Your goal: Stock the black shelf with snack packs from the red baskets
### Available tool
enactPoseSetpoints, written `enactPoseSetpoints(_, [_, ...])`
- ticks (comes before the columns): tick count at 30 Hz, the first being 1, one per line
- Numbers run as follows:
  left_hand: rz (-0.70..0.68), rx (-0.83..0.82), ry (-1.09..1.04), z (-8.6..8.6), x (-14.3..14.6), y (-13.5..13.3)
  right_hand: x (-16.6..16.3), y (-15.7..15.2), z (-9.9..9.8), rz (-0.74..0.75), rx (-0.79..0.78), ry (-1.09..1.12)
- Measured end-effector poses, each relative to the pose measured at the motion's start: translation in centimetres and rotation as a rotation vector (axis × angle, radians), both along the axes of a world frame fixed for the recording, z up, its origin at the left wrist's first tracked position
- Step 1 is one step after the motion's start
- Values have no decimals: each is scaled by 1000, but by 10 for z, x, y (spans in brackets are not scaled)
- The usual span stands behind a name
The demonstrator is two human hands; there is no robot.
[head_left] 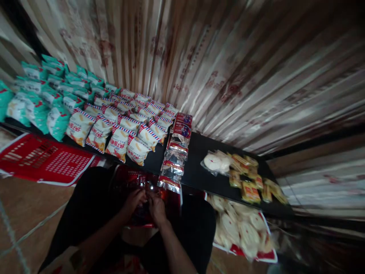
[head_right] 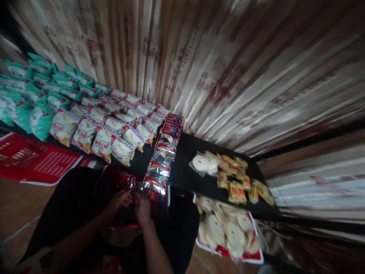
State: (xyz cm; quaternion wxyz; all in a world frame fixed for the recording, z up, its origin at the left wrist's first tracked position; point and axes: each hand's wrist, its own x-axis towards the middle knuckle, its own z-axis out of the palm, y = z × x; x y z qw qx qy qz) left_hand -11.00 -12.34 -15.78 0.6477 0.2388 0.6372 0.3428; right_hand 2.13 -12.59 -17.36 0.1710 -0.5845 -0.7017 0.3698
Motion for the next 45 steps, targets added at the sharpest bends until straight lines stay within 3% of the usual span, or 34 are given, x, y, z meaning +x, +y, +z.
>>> enactPoseSetpoints(5, [26, 258, 129, 20, -13, -19, 2, -8, 32, 13, 68, 96])
enactPoseSetpoints(9, [97, 427, 336, 25, -20, -31, 7, -10, 60, 11, 156, 169])
enactPoseSetpoints(13, [20, 406, 330, 30, -17, -34, 14, -6, 86, -34, 210, 272])
enactPoseSetpoints(17, [-130, 405, 191, 49, -5, -32, 26, 3, 104, -147, 220, 338])
enactPoseSetpoints(21, [-119, 418, 182, 69, 7, -25, 39, 16, 112, -263, 230, 412])
enactPoseSetpoints(27, [-172, 487, 408, 91, 21, 6, 55, 41, 121, -452, 306, 448])
enactPoseSetpoints(32, [-278, 492, 629, 108, 37, 39, 68, 64, 125, -479, 395, 336])
enactPoseSetpoints(37, [-315, 451, 720, 128, 50, 65, 78, 96, 123, -460, 548, 164])
enactPoseSetpoints(45, [-386, 394, 907, 139, 62, 97, 78, 142, 126, -452, 561, 25])
